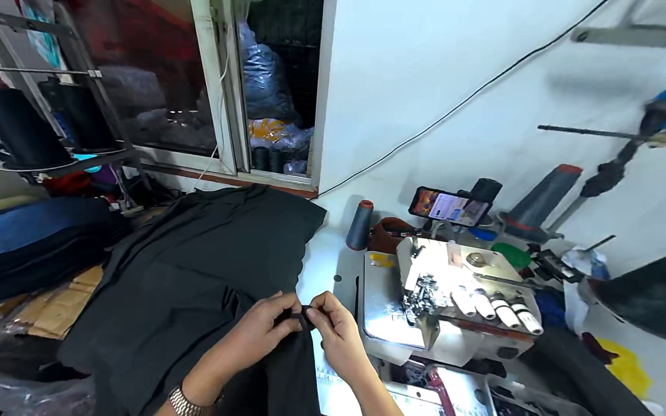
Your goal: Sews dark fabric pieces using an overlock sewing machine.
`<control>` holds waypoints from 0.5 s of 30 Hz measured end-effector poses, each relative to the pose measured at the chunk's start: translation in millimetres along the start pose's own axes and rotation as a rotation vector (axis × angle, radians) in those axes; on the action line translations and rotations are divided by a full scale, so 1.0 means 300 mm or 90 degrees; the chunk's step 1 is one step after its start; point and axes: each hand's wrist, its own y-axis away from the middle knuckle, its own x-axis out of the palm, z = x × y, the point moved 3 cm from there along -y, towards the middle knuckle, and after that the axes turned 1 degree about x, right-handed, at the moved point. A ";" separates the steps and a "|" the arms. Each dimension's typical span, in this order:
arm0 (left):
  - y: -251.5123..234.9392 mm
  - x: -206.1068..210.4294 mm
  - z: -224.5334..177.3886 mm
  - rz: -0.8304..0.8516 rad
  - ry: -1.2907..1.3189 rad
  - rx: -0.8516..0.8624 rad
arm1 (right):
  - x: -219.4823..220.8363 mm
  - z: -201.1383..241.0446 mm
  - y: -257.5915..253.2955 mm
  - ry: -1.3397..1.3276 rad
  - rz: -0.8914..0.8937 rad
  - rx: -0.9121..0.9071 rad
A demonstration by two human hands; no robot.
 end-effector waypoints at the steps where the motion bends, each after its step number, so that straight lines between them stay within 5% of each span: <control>1: -0.004 0.000 0.005 0.005 0.025 -0.012 | 0.004 -0.003 0.007 -0.015 -0.005 -0.004; 6: -0.002 -0.007 0.009 -0.067 0.113 -0.028 | 0.053 -0.016 0.062 -0.116 -0.026 0.005; 15: 0.004 -0.015 -0.010 -0.163 0.178 -0.011 | 0.082 -0.090 0.210 0.012 -0.106 -0.016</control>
